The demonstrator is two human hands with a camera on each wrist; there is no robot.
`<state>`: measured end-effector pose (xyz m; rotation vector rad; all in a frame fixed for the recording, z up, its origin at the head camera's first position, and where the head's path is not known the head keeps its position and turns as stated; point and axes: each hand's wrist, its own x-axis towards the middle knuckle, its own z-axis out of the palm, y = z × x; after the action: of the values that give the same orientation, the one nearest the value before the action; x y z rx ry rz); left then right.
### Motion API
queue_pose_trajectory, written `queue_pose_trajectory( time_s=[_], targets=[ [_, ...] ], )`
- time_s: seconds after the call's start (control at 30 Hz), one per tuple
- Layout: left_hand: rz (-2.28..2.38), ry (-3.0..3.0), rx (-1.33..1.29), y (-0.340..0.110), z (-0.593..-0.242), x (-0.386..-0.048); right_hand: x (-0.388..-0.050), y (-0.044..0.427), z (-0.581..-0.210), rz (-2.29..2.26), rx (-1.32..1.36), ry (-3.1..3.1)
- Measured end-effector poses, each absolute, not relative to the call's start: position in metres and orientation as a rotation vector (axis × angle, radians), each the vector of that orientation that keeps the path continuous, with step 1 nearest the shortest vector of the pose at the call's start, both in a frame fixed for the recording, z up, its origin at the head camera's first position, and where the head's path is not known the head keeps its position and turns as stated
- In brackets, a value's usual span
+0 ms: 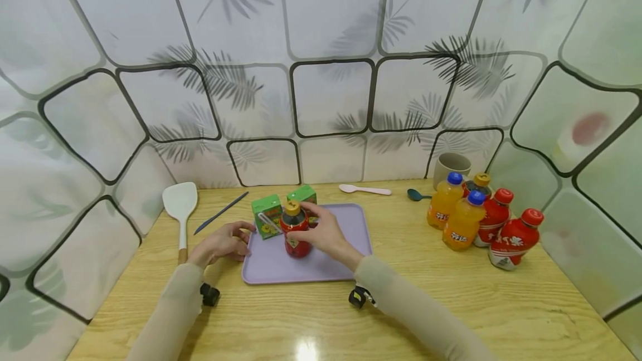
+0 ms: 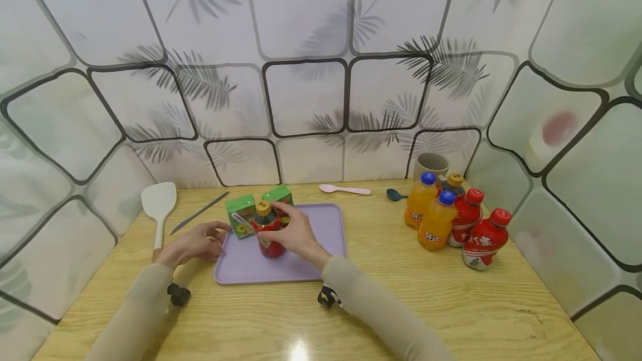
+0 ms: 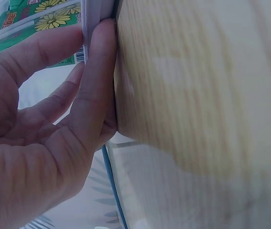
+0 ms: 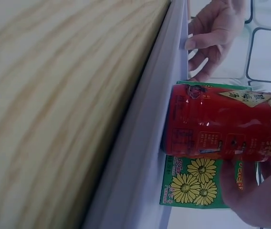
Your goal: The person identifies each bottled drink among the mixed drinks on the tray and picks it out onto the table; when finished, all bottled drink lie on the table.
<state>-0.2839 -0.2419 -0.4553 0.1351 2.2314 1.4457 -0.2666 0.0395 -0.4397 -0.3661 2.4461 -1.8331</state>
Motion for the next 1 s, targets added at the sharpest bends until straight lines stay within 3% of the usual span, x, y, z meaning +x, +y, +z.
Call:
queue_pose_trajectory(
  time_s=[1.0],
  targets=[
    [1.446, 2.247, 0.072, -0.240, -0.456, -0.286, -0.253, 0.119, -0.430, -1.918, -0.340, 2.631]
  ],
)
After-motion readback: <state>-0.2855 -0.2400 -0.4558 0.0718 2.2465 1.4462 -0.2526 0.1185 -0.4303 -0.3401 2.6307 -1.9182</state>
